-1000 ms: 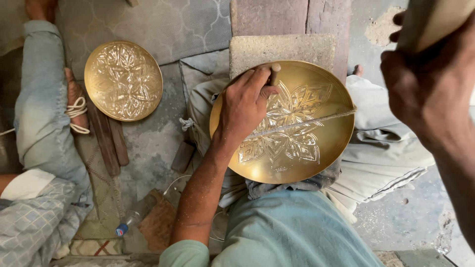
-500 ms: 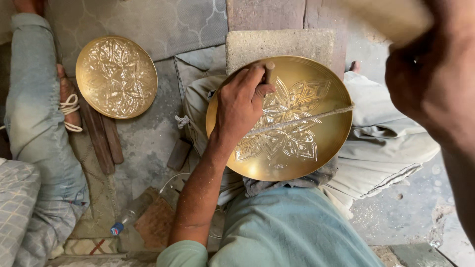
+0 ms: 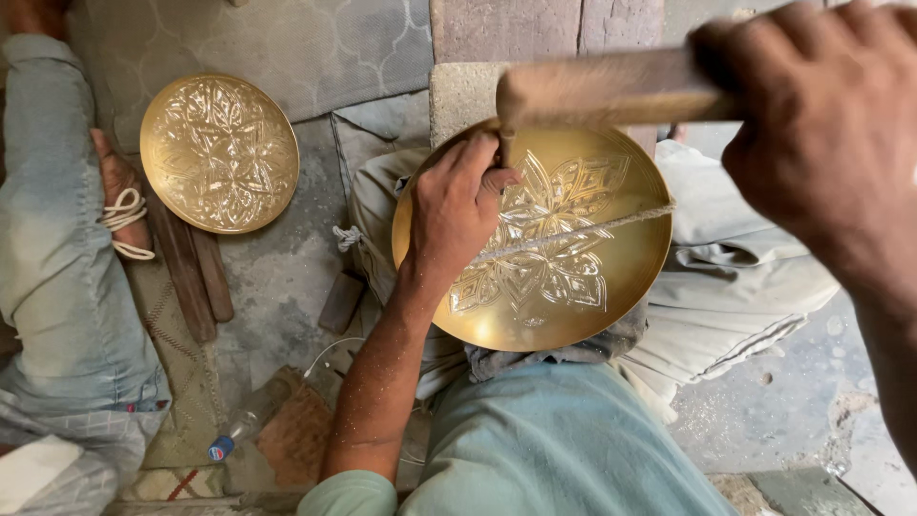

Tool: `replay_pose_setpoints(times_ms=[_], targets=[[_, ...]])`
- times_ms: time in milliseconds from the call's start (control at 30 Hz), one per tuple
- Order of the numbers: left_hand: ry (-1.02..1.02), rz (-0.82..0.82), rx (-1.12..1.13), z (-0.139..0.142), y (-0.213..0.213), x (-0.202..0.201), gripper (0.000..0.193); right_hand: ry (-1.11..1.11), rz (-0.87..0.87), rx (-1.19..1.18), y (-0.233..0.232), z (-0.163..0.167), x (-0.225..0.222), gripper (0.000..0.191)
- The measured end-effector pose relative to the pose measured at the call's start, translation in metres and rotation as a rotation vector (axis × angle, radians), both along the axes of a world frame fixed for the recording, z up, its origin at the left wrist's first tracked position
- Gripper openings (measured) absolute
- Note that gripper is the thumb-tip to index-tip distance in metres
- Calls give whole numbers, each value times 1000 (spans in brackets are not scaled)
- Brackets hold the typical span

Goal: The person sits on the floor with a brass plate on their lap and hammers a punch along a floral pattern to emboss the design, repositioning the punch repeatedly across the plate. Near the end they lift the plate, turn it, and continue working on another section with the punch and mallet.

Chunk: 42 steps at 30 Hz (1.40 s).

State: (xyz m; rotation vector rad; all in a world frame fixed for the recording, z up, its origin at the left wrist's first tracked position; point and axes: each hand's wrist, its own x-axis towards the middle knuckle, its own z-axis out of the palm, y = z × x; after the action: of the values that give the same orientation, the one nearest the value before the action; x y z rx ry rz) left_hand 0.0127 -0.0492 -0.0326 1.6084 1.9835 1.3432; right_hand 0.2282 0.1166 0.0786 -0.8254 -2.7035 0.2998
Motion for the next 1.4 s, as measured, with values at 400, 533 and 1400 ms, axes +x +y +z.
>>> replay_pose_setpoints(times_ms=[400,533,1400], targets=[[21,25,-51,-9,-8,5,29,428,-91,-535,-4,3,-4,41],[10,23,-37,-10,-8,5,38,-340,36,385,-2,4,-4,22],[-73,26,-42,-5,-16,9,24,359,97,-278,1,-14,9,36]])
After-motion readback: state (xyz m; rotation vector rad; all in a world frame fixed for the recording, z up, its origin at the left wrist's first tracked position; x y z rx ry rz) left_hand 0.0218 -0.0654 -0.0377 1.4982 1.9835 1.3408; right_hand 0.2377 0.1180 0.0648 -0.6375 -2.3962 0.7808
